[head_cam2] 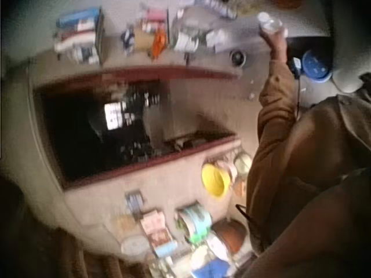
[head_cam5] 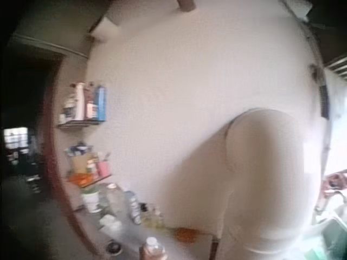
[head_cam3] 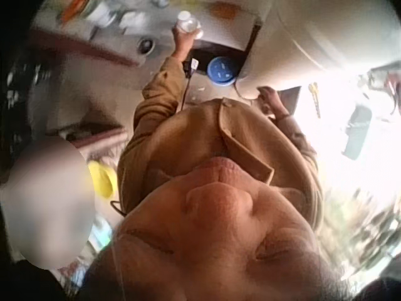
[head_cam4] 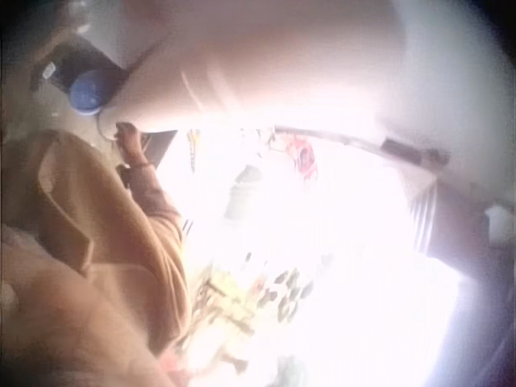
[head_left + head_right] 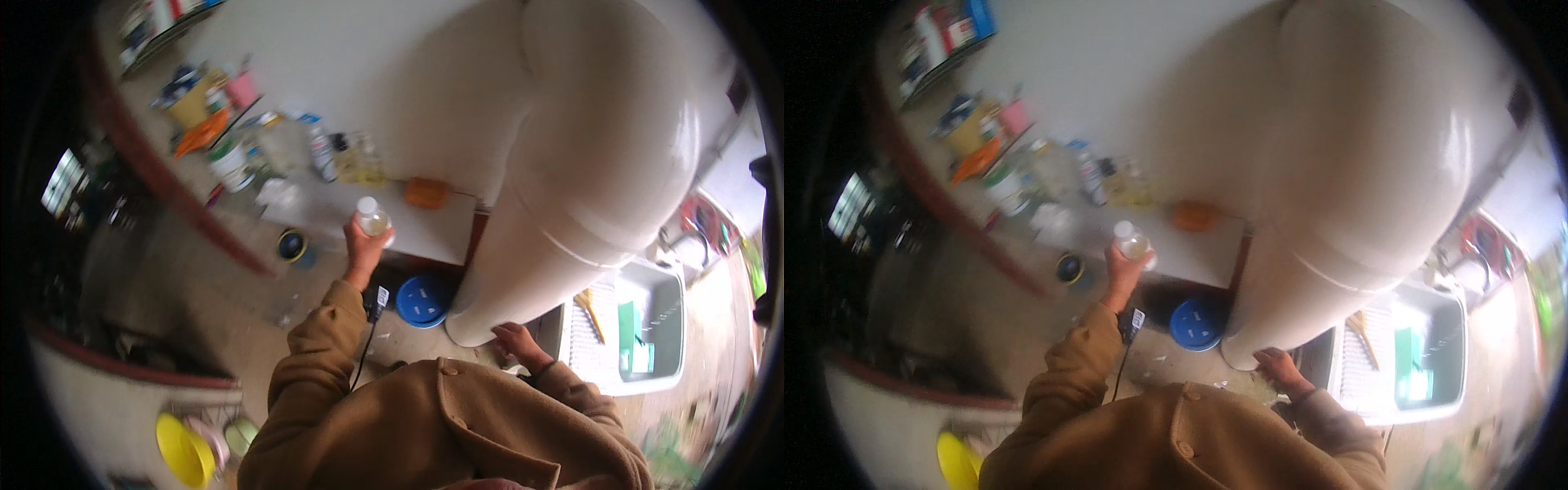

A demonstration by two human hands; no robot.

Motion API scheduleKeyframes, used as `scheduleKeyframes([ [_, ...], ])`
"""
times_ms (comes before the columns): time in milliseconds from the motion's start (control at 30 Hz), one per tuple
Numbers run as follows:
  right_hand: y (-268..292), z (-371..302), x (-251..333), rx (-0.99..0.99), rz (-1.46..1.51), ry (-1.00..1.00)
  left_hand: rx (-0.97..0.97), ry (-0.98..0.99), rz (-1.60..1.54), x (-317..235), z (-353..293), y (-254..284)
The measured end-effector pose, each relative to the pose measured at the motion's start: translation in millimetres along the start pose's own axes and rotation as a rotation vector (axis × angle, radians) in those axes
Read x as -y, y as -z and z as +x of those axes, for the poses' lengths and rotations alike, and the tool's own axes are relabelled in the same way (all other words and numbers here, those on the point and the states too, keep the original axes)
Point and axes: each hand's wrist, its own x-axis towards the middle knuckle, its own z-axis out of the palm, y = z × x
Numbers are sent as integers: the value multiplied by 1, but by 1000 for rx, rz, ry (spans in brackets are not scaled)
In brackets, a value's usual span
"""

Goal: The person scrubs a light green plastic organizer with a brush and a small knife under running water in an outdoor sink. They rinse the organizer and tools, then continue scrubbing different compartments and edges before rinsing again.

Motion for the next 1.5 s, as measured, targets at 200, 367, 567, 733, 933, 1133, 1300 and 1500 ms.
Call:
scheduleKeyframes([
  [200, -3, -110, -75, -595, 371, -451, 155, 2, -53, 65, 123, -92],
  [367, -64, -178, -101, -818, 555, -542, 208, 145, -157, 78, 147, -133],
  [567, -94, -173, -106, -991, 362, -477, 275, 15, -141, 68, 156, -147],
  [733, -1, -126, -111, -1184, -442, -77, 222, -152, 141, 89, 139, -138],
  [933, 162, -66, -127, -1010, -823, -350, 169, -147, 116, 95, 72, -79],
  [1133, 256, -12, -188, -866, -1007, -467, 228, 283, -53, 45, -108, -23],
  [1300, 286, -26, -206, -676, -850, -225, 337, 344, -95, -43, -281, -59],
  [1500, 329, -180, -219, -825, -317, 20, 1003, 322, -351, -227, -407, -264],
])
